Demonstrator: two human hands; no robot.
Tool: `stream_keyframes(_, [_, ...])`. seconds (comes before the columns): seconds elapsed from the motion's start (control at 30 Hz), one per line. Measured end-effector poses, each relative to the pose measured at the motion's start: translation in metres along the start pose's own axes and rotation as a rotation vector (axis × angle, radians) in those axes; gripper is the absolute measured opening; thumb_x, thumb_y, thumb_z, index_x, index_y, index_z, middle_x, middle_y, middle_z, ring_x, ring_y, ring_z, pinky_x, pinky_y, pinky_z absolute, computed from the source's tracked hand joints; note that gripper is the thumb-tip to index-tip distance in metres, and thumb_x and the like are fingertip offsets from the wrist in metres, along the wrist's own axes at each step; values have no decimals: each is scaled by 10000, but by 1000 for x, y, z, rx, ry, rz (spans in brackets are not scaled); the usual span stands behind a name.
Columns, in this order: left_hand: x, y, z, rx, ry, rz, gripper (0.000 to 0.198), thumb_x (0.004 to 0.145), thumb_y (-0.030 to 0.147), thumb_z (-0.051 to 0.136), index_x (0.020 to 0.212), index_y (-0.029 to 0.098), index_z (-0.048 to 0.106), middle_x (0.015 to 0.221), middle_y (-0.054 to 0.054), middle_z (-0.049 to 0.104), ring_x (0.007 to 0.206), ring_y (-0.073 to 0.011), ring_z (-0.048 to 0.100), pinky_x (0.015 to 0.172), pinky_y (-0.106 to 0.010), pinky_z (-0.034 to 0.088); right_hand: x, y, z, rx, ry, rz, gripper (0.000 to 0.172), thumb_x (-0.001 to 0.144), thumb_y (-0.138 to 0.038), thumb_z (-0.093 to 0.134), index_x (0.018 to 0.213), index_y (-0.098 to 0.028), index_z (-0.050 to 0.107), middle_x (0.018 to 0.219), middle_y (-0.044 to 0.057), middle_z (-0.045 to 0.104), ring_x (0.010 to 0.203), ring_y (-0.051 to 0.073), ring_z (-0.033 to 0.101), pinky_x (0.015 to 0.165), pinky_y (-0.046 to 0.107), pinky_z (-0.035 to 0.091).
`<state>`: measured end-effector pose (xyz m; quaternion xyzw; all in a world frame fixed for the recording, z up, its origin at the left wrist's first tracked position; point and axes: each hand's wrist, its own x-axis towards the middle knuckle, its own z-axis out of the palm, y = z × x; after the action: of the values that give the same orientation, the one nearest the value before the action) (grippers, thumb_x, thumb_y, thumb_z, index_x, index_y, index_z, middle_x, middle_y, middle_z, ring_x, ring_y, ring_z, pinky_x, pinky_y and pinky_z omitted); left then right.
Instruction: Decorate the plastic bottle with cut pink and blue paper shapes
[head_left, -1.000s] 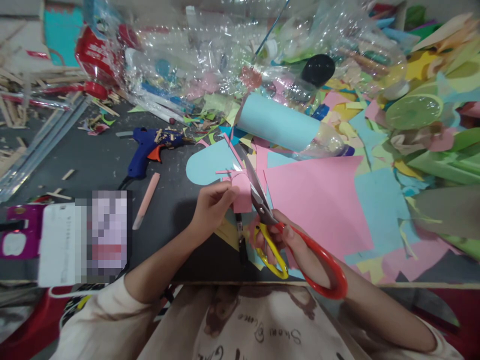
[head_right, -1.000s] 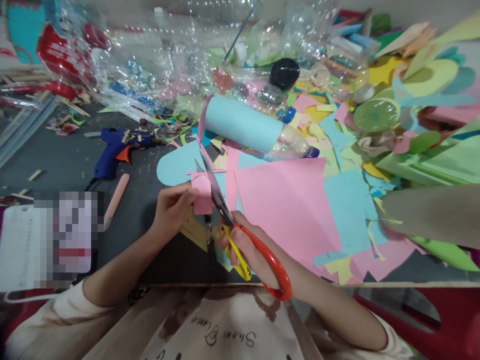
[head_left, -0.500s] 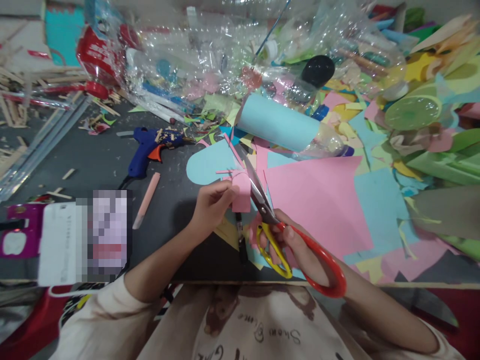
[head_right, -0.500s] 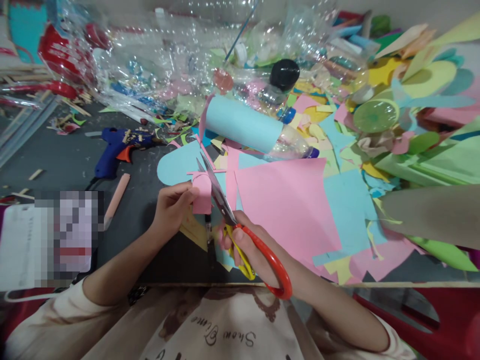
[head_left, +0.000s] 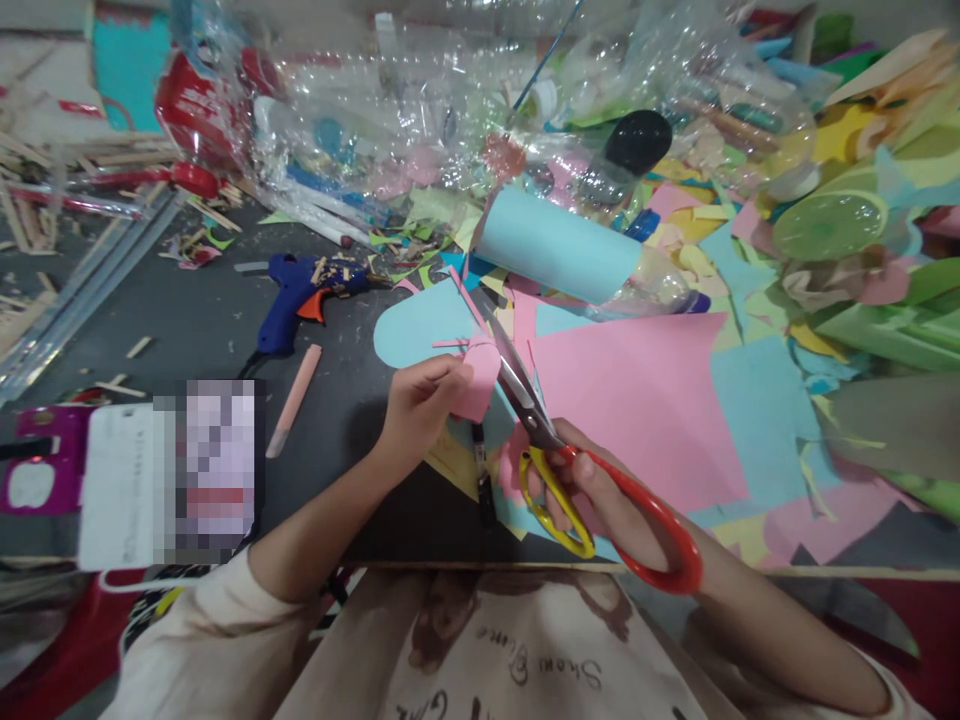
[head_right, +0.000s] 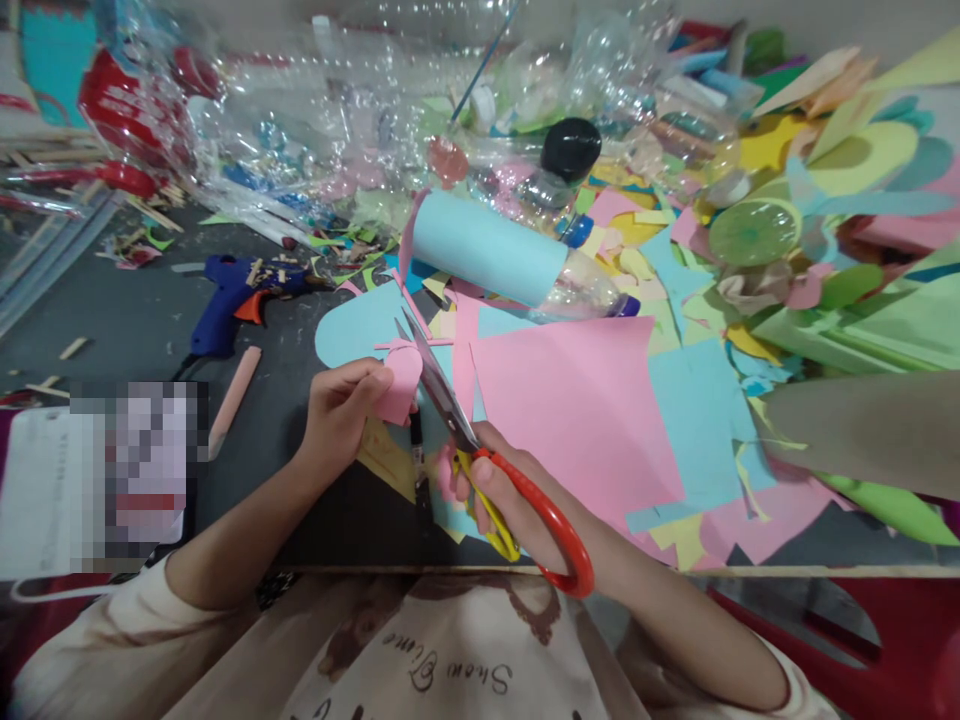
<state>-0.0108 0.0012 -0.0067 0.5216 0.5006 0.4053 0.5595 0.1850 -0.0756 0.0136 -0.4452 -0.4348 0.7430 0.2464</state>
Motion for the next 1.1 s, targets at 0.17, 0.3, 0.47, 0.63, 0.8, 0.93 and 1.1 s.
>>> stream_keyframes(0.17, [2, 2, -1, -6, -4, 46, 393, 833, 355, 586, 497, 165, 510, 446, 30, 500, 416, -69, 411, 418, -202, 323, 0, 0, -1, 6, -10, -10, 559, 901, -702, 286, 950, -203, 532, 811, 25, 552, 556, 96, 477, 488, 246, 417])
stream_keyframes(0.3, [2, 1, -1, 9, 1, 29, 344, 834, 299, 559, 518, 163, 550, 455, 21, 544, 415, -71, 441, 411, -193, 329, 1, -3, -1, 9, -29, -26, 543, 905, -693, 299, 988, -210, 532, 801, 11, 526, 535, 85, 454, 472, 238, 401])
stream_keyframes(0.47, [3, 2, -3, 18, 31, 5, 312, 813, 261, 544, 518, 162, 561, 463, 18, 564, 423, -75, 468, 416, -191, 343, 0, -2, -1, 14, -26, -33, 525, 911, -682, 308, 985, -212, 531, 809, 5, 514, 522, 75, 430, 455, 229, 385])
stream_keyframes(0.63, [5, 3, -3, -13, 69, -59, 295, 766, 310, 597, 514, 169, 542, 455, 26, 542, 424, -81, 475, 420, -198, 351, -3, -4, -2, -15, -23, -14, 495, 924, -662, 304, 914, -214, 515, 747, -13, 489, 515, 81, 414, 482, 243, 388])
stream_keyframes(0.8, [7, 3, -3, -109, 101, -148, 225, 718, 291, 591, 529, 177, 549, 440, 33, 545, 379, -75, 458, 385, -200, 334, -5, -5, -3, -45, -18, -15, 493, 920, -663, 317, 900, -212, 516, 685, -26, 476, 517, 93, 411, 513, 257, 402])
stream_keyframes(0.93, [6, 1, -4, -298, 1, -160, 278, 747, 412, 604, 607, 175, 564, 487, 18, 580, 381, -96, 509, 367, -210, 353, 1, 1, 1, 37, 6, -63, 521, 916, -679, 294, 923, -212, 525, 665, -27, 485, 493, 96, 404, 510, 267, 409])
stream_keyframes(1.1, [0, -2, 0, -336, -243, -158, 522, 632, 637, 726, 796, 158, 599, 607, -7, 643, 408, -122, 579, 341, -206, 342, 6, 4, 9, 97, 40, -107, 525, 913, -686, 285, 927, -212, 511, 672, -14, 517, 525, 111, 438, 556, 289, 429])
